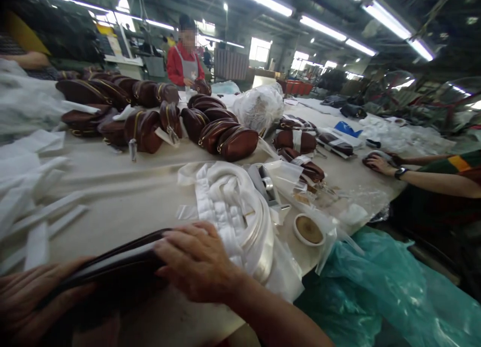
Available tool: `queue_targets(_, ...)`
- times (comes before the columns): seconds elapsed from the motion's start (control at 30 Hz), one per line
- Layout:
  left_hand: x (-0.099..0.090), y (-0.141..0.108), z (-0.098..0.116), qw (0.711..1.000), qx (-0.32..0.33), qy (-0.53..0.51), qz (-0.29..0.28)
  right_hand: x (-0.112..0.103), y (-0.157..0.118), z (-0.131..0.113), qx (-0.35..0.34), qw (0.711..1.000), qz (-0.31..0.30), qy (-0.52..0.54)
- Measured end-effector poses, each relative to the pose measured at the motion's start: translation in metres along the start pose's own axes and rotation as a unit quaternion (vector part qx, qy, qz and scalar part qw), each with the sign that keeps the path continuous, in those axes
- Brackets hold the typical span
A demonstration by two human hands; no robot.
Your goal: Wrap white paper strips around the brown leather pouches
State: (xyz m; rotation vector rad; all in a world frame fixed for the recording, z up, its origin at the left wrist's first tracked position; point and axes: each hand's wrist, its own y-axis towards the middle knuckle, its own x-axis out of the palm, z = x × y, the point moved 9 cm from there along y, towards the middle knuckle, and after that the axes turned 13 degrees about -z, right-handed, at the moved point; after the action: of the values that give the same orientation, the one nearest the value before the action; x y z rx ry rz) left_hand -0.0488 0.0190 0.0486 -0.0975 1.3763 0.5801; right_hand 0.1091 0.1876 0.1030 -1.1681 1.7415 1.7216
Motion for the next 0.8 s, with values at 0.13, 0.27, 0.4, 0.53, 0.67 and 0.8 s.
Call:
queue_targets(0.13, -0.010, 0.004, 0.018, 0.999, 0.025, 0.047, 0.003, -0.072, -0.107, 0.079, 0.255, 0.951, 0.113, -0.130)
queue_targets(0.27, -0.021, 0.014, 0.034, 0.996, 0.024, 0.082, 0.006, -0.092, -0.216, 0.161, 0.478, 0.830, 0.022, -0.286)
queue_targets(0.4, -0.029, 0.018, 0.043, 0.997, 0.009, 0.074, 0.022, -0.087, -0.245, 0.191, 0.501, 0.805, -0.076, -0.309)
queue_targets(0.53, -0.032, 0.017, 0.049, 0.997, 0.024, 0.071, 0.031, -0.084, -0.180, 0.147, 0.380, 0.865, -0.022, -0.326)
queue_targets(0.67, -0.032, 0.018, 0.050, 0.997, 0.025, 0.071, 0.030, -0.026, -0.091, 0.094, 0.227, 0.961, -0.045, -0.152)
queue_targets(0.8, -0.034, 0.017, 0.052, 0.998, 0.024, 0.054, 0.035, 0.057, -0.033, 0.099, 0.236, 0.958, -0.152, -0.052)
